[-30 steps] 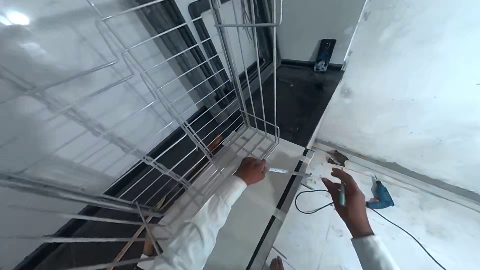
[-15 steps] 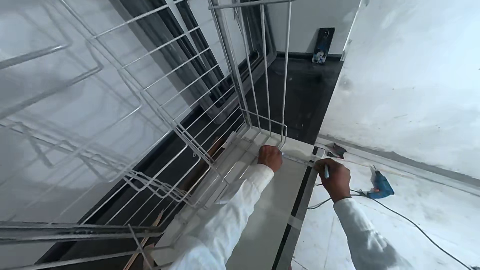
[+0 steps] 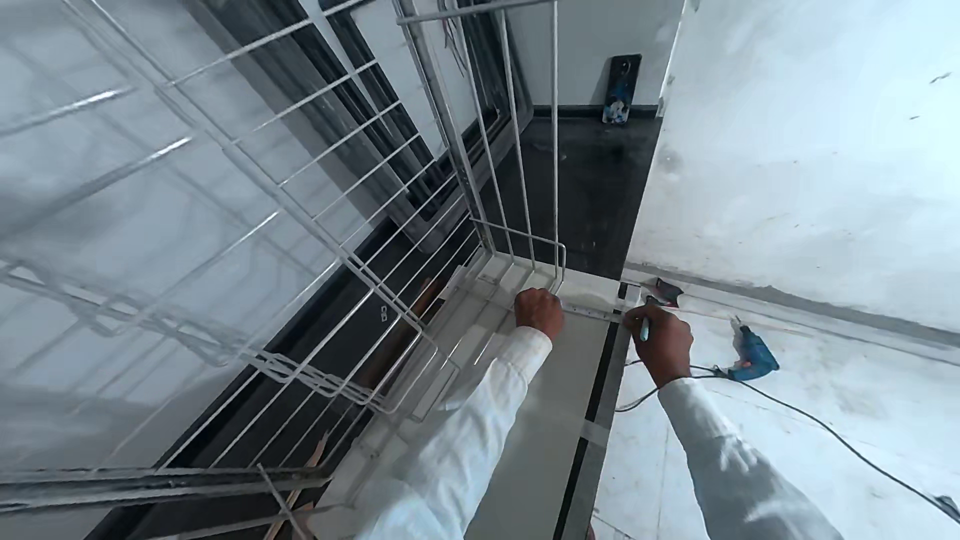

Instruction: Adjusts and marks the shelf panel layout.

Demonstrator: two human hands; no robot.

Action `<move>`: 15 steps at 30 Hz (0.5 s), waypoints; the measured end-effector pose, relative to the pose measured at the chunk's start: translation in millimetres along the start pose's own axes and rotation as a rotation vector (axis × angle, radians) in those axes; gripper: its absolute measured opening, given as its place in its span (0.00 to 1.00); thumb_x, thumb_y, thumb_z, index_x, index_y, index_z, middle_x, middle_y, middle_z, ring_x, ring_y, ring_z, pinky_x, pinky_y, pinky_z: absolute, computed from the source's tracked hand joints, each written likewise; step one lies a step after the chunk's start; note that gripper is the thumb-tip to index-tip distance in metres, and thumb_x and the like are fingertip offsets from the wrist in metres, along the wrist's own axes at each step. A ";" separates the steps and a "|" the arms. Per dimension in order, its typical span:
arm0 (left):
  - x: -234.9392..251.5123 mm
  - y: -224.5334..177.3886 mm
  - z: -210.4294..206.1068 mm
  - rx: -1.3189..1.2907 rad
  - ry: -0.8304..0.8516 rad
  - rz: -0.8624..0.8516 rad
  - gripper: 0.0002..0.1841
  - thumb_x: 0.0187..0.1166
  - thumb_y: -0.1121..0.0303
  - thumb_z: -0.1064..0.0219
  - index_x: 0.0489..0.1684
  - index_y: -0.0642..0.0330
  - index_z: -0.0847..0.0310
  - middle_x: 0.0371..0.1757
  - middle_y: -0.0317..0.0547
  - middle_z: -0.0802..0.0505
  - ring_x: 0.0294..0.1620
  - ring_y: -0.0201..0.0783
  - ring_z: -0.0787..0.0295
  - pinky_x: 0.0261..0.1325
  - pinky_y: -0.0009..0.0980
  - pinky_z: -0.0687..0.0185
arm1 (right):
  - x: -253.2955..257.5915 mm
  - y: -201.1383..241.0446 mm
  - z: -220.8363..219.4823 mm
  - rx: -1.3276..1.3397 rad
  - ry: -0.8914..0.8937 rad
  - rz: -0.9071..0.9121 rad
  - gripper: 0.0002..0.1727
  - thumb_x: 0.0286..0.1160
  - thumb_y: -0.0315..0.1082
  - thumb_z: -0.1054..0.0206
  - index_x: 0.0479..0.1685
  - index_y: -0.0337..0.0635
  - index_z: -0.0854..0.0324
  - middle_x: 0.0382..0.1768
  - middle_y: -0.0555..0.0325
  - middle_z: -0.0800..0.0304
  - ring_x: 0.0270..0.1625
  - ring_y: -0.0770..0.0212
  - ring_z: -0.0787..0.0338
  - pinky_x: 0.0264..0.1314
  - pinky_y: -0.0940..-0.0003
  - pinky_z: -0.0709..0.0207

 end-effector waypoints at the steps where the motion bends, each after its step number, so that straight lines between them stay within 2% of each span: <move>1: 0.6 0.9 -0.7 -0.015 -0.012 -0.010 0.19 0.91 0.66 0.45 0.60 0.73 0.14 0.66 0.66 0.11 0.73 0.61 0.18 0.75 0.56 0.30 | 0.7 -0.1 -0.3 -0.007 0.001 0.006 0.06 0.72 0.23 0.28 0.44 0.35 0.09 0.44 0.33 0.07 0.52 0.26 0.10 0.54 0.24 0.26; 7: -0.7 5.3 -0.9 -0.054 -0.037 -0.009 0.20 0.92 0.64 0.47 0.63 0.71 0.15 0.68 0.65 0.12 0.75 0.60 0.19 0.77 0.56 0.31 | 1.0 0.7 2.7 -0.045 0.041 0.051 0.05 0.75 0.24 0.30 0.43 0.32 0.10 0.43 0.31 0.08 0.50 0.26 0.10 0.52 0.24 0.26; 11: -43.4 14.7 14.3 -0.183 -0.180 -0.037 0.23 0.92 0.61 0.46 0.65 0.74 0.16 0.67 0.70 0.12 0.75 0.66 0.20 0.79 0.59 0.34 | -28.6 11.3 26.0 0.008 0.064 0.188 0.09 0.78 0.24 0.33 0.50 0.29 0.12 0.46 0.28 0.09 0.51 0.24 0.11 0.53 0.21 0.27; 13: -87.0 23.5 7.0 -0.184 -0.282 -0.054 0.23 0.90 0.60 0.42 0.57 0.75 0.13 0.59 0.69 0.08 0.67 0.65 0.14 0.73 0.58 0.27 | -70.7 5.3 33.5 0.097 0.117 0.237 0.09 0.79 0.24 0.34 0.50 0.27 0.14 0.44 0.32 0.09 0.44 0.33 0.09 0.50 0.29 0.21; 15: -137.8 36.0 -11.7 -0.168 -0.353 -0.091 0.21 0.86 0.58 0.37 0.48 0.74 0.10 0.48 0.66 0.06 0.56 0.62 0.08 0.64 0.55 0.20 | -128.4 -10.4 35.1 0.212 0.197 0.217 0.10 0.77 0.29 0.35 0.48 0.31 0.14 0.39 0.44 0.08 0.36 0.51 0.09 0.42 0.46 0.15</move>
Point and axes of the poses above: each hand's wrist, its own x-axis towards the middle knuckle, its own z-axis out of the back of the hand, y = z × x, the point moved 5 cm from there along x, towards the middle knuckle
